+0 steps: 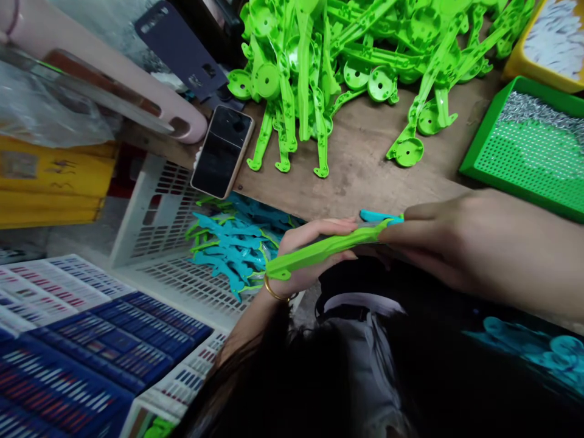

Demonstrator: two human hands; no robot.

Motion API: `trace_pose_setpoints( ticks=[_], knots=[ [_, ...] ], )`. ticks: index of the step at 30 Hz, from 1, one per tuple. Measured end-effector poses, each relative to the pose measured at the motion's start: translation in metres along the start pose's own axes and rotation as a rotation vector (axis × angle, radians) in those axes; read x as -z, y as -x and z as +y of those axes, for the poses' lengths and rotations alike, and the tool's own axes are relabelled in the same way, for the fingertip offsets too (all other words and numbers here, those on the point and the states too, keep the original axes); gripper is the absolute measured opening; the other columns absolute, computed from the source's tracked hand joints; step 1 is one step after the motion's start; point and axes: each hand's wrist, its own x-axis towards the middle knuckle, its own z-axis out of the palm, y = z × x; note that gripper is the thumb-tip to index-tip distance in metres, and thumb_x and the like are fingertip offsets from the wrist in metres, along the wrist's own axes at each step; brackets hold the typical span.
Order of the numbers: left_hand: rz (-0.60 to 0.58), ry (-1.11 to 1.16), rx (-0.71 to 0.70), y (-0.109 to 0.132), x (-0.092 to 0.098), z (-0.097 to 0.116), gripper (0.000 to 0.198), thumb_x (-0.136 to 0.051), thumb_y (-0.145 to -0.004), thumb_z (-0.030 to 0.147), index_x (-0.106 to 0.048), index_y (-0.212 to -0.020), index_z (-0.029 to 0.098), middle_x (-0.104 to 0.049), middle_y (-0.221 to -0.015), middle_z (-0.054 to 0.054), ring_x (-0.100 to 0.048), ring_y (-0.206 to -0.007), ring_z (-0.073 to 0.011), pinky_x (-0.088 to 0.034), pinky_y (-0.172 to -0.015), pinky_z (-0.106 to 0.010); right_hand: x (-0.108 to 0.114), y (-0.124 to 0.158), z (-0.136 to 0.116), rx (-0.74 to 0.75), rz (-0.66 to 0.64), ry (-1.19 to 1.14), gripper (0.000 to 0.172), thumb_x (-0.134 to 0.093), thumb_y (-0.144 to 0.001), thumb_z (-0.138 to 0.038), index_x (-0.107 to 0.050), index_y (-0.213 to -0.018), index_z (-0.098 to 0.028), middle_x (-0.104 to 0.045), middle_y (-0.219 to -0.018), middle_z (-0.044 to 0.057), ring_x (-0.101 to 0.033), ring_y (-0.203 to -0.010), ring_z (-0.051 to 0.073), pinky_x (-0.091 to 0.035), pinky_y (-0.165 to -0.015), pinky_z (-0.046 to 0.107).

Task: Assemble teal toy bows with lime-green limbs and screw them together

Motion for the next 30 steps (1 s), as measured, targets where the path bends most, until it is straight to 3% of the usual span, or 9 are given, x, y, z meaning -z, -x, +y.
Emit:
trace_pose_setpoints(
  ticks=[3, 9, 13, 16, 21, 30],
  knots=[
    [0.026, 0.022, 0.021, -0.002, -0.001, 0.001, 0.030, -0.081, -0.071, 0.019, -0.069, -0.099, 0.019, -0.075, -0.106, -0.006, -0.070, -0.105, -0.0222, -0.058, -0.093, -0.035, -0.010, 0.023, -0.014, 0.059, -0.030, 0.106, 0.029, -0.045, -0.091, -0.019, -0.067, -0.110, -0.018, -0.069, -0.081, 0.004, -0.058, -0.051, 0.012, -0.036, -0.044, 0.026],
    [0.007, -0.001, 0.021, -0.006, 0.001, 0.005, 0.030, -0.081, -0.072, 0.018, -0.069, -0.099, 0.018, -0.075, -0.106, -0.007, -0.070, -0.105, -0.0219, -0.058, -0.095, -0.036, -0.040, 0.051, -0.024, -0.024, 0.108, 0.128, 0.038, -0.044, -0.091, -0.013, -0.050, -0.129, -0.015, -0.068, -0.103, 0.006, -0.063, -0.064, 0.014, -0.044, -0.047, 0.026],
    [0.010, -0.004, 0.041, -0.008, 0.002, 0.006, 0.031, -0.081, -0.071, 0.017, -0.069, -0.099, 0.020, -0.075, -0.105, -0.005, -0.069, -0.106, -0.0212, -0.058, -0.095, -0.036, -0.058, 0.060, -0.034, -0.162, 0.142, 0.028, 0.036, -0.046, -0.092, -0.019, -0.050, -0.128, -0.017, -0.066, -0.093, 0.005, -0.063, -0.063, 0.013, -0.043, -0.044, 0.024],
    [-0.004, -0.004, 0.040, -0.009, 0.003, 0.007, 0.033, -0.081, -0.071, 0.015, -0.069, -0.101, 0.021, -0.075, -0.106, -0.003, -0.069, -0.106, -0.0208, -0.059, -0.095, -0.034, -0.067, 0.066, -0.043, -0.214, 0.131, -0.049, 0.040, -0.045, -0.092, -0.019, -0.049, -0.132, -0.016, -0.064, -0.090, 0.005, -0.064, -0.066, 0.014, -0.048, -0.051, 0.023],
    [-0.042, 0.003, 0.077, -0.007, 0.007, 0.004, 0.039, -0.082, -0.069, 0.014, -0.069, -0.104, 0.024, -0.074, -0.109, -0.002, -0.069, -0.107, -0.0240, -0.059, -0.096, -0.039, -0.078, 0.073, -0.052, -0.181, 0.175, -0.107, 0.054, -0.045, -0.089, -0.016, -0.039, -0.143, -0.012, -0.065, -0.091, 0.007, -0.065, -0.072, 0.016, -0.055, -0.061, 0.025],
    [-0.075, 0.030, 0.043, -0.007, 0.010, 0.004, 0.042, -0.080, -0.070, 0.010, -0.068, -0.108, 0.026, -0.073, -0.110, -0.002, -0.068, -0.110, -0.0237, -0.058, -0.099, -0.040, -0.069, 0.064, -0.045, -0.090, 0.235, -0.046, 0.039, -0.034, -0.089, -0.008, -0.055, -0.122, -0.008, -0.070, -0.089, 0.009, -0.067, -0.076, 0.015, -0.055, -0.064, 0.024]
  ],
)
